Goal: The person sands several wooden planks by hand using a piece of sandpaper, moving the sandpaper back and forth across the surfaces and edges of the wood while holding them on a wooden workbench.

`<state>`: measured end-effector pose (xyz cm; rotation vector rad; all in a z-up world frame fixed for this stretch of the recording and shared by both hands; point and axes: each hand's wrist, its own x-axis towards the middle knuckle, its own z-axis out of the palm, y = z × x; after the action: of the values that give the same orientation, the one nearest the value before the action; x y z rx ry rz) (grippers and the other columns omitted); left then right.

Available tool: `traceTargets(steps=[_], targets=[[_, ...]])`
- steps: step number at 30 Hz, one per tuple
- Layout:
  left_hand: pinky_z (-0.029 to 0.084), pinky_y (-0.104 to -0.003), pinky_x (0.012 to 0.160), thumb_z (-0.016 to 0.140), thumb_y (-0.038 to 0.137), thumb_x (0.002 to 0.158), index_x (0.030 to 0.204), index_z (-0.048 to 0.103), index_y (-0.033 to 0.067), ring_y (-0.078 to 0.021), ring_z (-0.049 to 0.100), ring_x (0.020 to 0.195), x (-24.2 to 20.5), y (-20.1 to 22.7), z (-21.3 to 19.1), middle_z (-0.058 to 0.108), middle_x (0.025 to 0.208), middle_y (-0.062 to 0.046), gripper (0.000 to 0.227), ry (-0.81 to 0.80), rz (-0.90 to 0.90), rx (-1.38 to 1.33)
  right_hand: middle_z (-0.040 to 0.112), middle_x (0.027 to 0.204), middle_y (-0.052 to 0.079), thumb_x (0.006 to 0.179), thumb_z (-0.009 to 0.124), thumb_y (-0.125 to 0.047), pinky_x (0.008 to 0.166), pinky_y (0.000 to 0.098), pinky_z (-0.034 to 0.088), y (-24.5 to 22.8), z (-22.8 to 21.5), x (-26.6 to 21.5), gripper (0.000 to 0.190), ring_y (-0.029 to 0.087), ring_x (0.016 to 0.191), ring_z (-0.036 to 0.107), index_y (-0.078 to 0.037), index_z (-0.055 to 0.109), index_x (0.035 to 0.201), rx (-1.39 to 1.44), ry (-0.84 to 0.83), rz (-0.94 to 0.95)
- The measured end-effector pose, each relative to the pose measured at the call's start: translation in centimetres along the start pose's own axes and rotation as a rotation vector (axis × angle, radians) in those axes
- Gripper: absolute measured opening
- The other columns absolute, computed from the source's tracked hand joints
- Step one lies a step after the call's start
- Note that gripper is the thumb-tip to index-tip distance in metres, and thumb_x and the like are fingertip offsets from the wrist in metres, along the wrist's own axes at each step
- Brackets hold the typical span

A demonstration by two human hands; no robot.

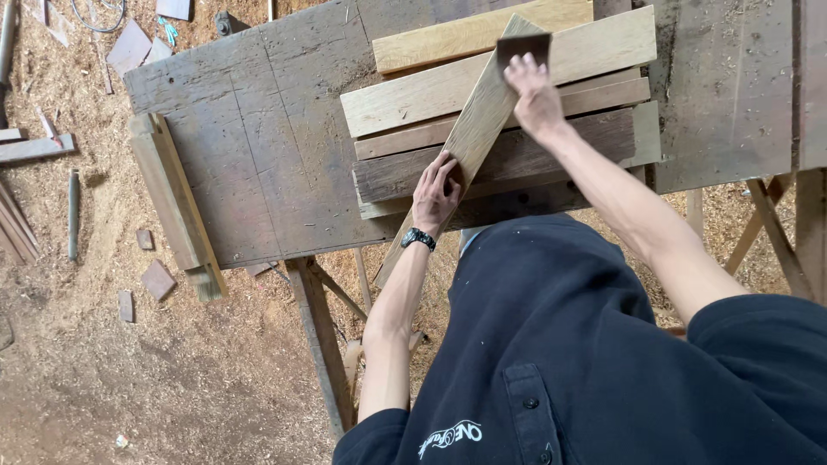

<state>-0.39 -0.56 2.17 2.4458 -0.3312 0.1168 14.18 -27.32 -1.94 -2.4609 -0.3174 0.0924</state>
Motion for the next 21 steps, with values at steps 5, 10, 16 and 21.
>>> traceTargets(steps=[5,10,16,21], targets=[[0.051,-0.039,0.109,0.066,0.01,0.089,0.135,0.056,0.0121,-0.0292,0.058,0.13,0.4,-0.1,0.2,0.052,0.149,-0.009,0.047,0.021,0.035,0.018,0.044,0.157,0.013,0.089,0.04,0.009,0.127,0.0468,0.021,-4.2,3.6,-6.8,0.059,0.03,0.151,0.034,-0.004,0.055,0.144,-0.108,-0.25,-0.384],[0.051,-0.038,0.11,0.064,0.009,0.089,0.135,0.056,0.0121,-0.0284,0.058,0.13,0.2,0.1,0.3,0.053,0.148,-0.007,0.047,0.03,0.034,0.052,0.049,0.155,0.017,0.11,0.026,-0.023,0.127,0.0446,0.023,1.6,1.9,-2.8,0.051,0.029,0.149,0.038,-0.005,0.058,0.145,0.147,-0.253,-0.664],[0.052,-0.036,0.109,0.063,0.008,0.09,0.133,0.057,0.0132,-0.026,0.06,0.128,-0.1,0.4,0.3,0.055,0.148,-0.005,0.044,0.035,0.008,0.088,0.046,0.157,0.018,0.113,0.006,-0.037,0.128,0.0471,0.017,5.6,1.3,0.7,0.069,0.034,0.152,0.034,-0.005,0.062,0.139,0.147,0.048,-0.126],[0.052,-0.036,0.109,0.061,0.008,0.088,0.135,0.057,0.0137,-0.0262,0.059,0.128,0.4,0.4,0.5,0.054,0.148,-0.005,0.047,0.04,0.032,0.132,0.046,0.161,0.013,0.097,0.032,0.009,0.13,0.048,0.021,0.9,3.4,-5.2,0.056,0.031,0.154,0.033,-0.004,0.057,0.145,-0.024,-0.074,-0.405]])
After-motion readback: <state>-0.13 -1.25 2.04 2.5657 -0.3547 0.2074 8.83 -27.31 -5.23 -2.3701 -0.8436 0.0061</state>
